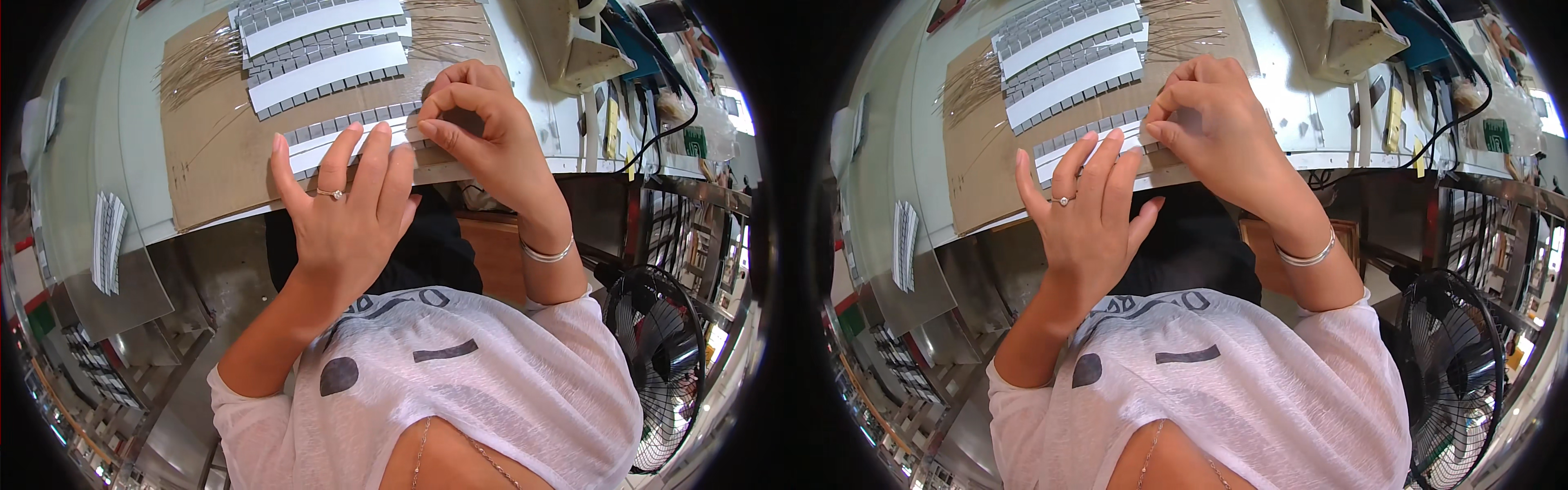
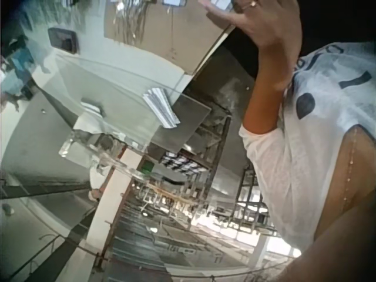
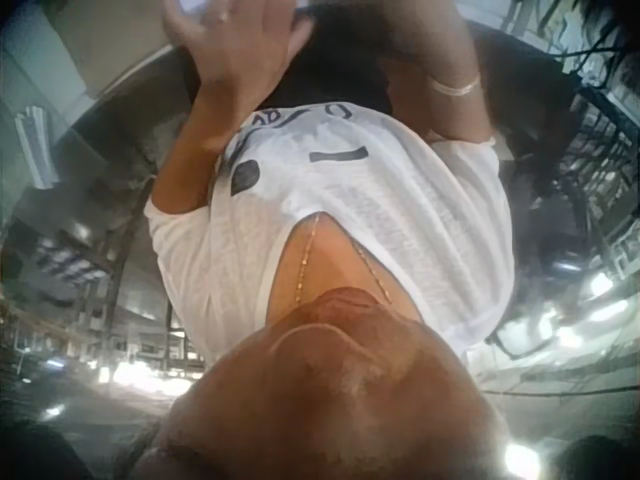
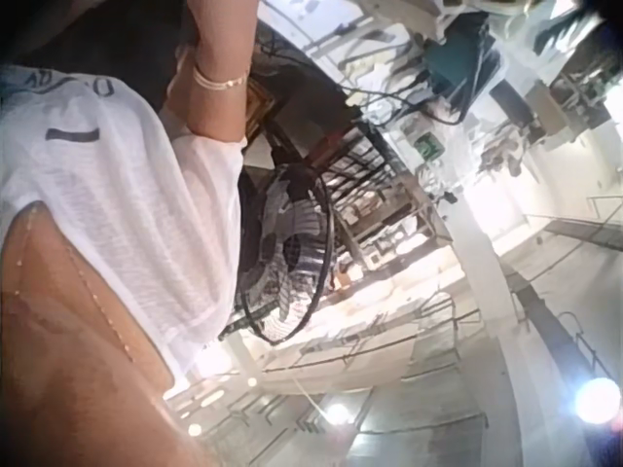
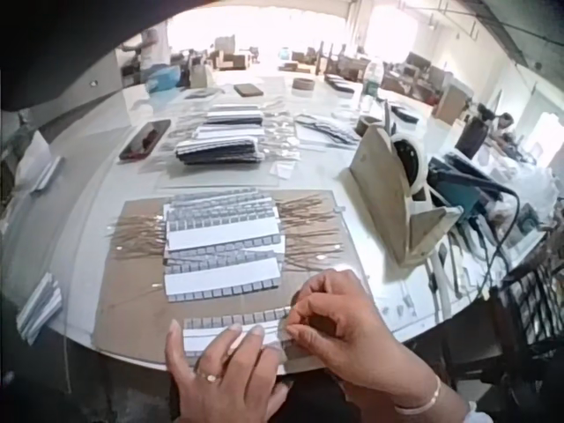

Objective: The person aligns and applies adhesive tape strips onto wired component panels by hand, smooths down the tape, and stacks the assembled strips.

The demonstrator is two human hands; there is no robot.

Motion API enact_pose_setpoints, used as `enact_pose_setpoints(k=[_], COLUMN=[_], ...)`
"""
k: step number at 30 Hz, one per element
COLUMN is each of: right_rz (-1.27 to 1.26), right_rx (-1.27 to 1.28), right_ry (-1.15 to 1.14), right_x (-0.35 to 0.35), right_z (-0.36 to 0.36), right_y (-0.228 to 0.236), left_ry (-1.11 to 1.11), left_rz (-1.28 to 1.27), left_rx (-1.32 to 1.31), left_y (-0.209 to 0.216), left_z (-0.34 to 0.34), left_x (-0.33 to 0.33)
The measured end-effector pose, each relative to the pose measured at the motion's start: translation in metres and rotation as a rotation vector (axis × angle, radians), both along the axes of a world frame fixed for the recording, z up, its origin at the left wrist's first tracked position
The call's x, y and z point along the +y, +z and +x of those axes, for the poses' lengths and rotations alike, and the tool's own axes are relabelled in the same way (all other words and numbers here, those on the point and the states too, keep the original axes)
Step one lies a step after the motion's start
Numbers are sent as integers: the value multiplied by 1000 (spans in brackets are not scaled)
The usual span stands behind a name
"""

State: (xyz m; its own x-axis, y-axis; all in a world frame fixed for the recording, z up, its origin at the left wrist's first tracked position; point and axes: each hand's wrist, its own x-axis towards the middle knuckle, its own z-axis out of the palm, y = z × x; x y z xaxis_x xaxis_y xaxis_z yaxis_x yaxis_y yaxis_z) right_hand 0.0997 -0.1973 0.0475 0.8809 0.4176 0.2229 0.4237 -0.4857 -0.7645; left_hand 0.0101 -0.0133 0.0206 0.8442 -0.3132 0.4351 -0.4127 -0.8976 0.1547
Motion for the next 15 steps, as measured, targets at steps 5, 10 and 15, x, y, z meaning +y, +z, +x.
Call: enact_pose_setpoints(k=[5,10,15], right_rz=[-59,-117,-126], right_rx=[-127,-146,-278], right_ry=[-22,-77,-87], right_x=[3,9,14], right_z=[-1,1,12], right_y=[-1,3,9], left_ry=[25,20,-51], left_rz=[46,37,-69], left_rx=[-11,-49,-196], left_y=[-2,-5,-11], left_z=[2,6,9], left_x=[-2,-1,5])
